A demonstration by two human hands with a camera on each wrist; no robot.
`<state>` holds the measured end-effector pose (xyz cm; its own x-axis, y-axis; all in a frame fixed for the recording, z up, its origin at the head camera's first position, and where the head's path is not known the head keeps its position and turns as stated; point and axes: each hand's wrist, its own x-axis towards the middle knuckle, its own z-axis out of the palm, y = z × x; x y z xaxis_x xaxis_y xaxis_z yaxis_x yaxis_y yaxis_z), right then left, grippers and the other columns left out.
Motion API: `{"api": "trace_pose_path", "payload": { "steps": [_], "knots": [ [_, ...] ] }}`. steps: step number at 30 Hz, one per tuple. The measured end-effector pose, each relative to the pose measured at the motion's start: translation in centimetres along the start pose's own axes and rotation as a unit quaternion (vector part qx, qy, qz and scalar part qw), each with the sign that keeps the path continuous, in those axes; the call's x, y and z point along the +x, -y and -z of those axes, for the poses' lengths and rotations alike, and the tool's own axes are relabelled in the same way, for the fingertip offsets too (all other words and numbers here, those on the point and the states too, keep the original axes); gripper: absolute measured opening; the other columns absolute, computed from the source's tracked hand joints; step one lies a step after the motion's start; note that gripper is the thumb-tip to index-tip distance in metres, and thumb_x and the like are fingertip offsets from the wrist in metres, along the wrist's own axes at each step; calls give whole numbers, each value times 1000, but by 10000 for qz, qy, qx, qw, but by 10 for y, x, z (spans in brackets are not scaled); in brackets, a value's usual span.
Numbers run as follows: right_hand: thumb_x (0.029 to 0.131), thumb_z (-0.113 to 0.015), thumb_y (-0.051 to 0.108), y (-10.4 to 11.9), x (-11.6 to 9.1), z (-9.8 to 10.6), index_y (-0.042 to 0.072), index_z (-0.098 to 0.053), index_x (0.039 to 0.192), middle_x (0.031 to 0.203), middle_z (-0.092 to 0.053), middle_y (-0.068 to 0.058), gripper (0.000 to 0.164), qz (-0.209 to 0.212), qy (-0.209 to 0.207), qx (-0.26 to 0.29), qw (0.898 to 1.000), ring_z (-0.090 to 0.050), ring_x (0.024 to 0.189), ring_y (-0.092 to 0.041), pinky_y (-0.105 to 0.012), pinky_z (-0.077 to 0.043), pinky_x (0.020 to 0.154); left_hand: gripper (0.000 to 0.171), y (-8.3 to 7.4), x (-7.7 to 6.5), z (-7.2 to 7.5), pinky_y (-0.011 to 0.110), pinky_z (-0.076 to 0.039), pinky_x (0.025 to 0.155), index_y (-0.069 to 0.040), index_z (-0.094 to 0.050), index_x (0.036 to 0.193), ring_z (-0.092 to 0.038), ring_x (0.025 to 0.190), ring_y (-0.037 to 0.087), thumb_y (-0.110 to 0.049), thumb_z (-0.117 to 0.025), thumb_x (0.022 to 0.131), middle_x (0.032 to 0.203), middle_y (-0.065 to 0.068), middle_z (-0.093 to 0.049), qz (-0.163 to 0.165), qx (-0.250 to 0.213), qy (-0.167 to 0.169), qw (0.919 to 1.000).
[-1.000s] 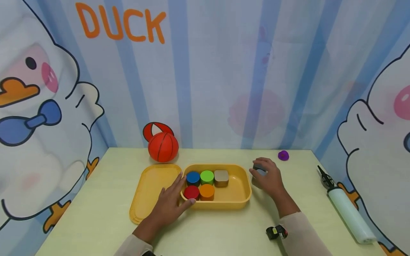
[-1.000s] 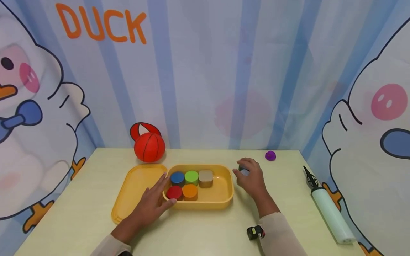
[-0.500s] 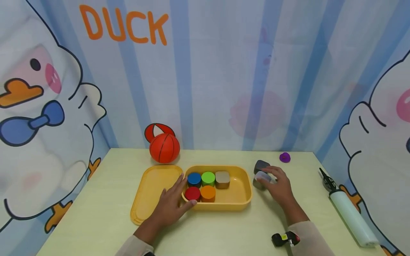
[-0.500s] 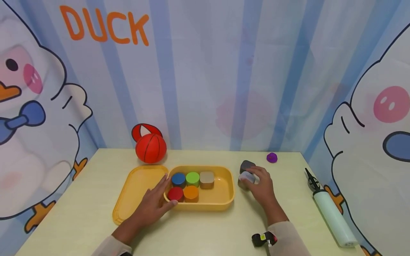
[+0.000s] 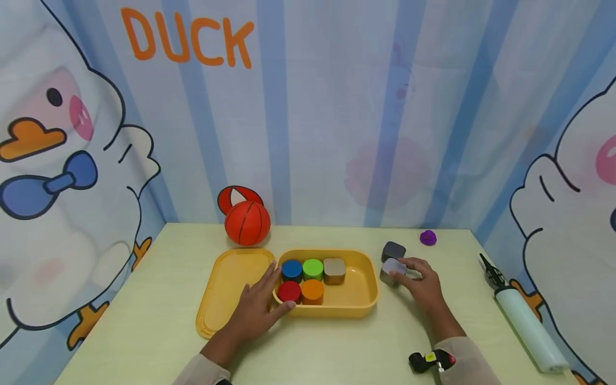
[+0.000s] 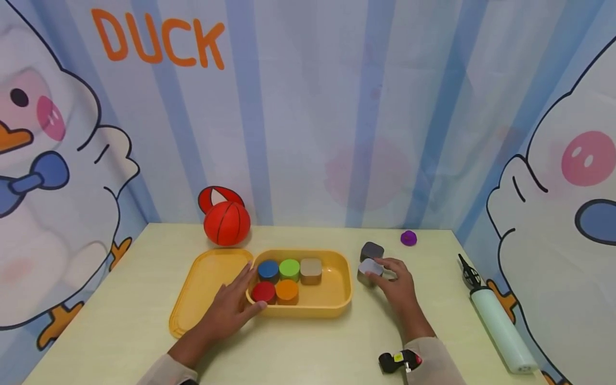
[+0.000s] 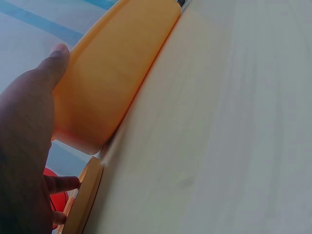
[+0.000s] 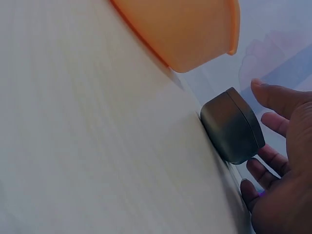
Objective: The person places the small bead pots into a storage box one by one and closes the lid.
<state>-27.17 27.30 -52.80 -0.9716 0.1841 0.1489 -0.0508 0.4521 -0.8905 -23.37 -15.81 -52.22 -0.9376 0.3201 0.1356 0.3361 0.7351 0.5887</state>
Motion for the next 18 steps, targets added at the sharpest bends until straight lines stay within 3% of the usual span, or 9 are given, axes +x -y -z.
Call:
{"api": "trace_pose_path", "payload": {
  "steps": [4,11,18],
  "knots": [
    [96,-85,19,-1,0,-1,3,-74,138,148,-63,-18,46,10,25,-48,10000,-54,123,-5,-14,-48,90,92,1,-1,0,86,-13,127,-21,-23,176,-27,170,35,-62,-63,105,186,-1,-15,0,-1,-27,10000],
    [91,-90,19,-3,0,-1,5,-73,141,149,-63,-19,55,-55,187,-145,9997,-55,131,-24,-16,-46,90,92,1,-1,-1,86,-13,126,-21,-23,176,-27,170,36,-62,-63,105,185,-3,-14,15,-9,-35,10000],
    [90,-92,21,-4,-2,0,6,-74,140,148,-65,-18,55,-51,206,-179,9996,-57,131,-27,-19,-45,92,92,2,0,-2,86,-12,127,-23,-22,177,-26,170,35,-65,-62,105,185,-5,-13,35,-13,-1,10000]
  ]
}}
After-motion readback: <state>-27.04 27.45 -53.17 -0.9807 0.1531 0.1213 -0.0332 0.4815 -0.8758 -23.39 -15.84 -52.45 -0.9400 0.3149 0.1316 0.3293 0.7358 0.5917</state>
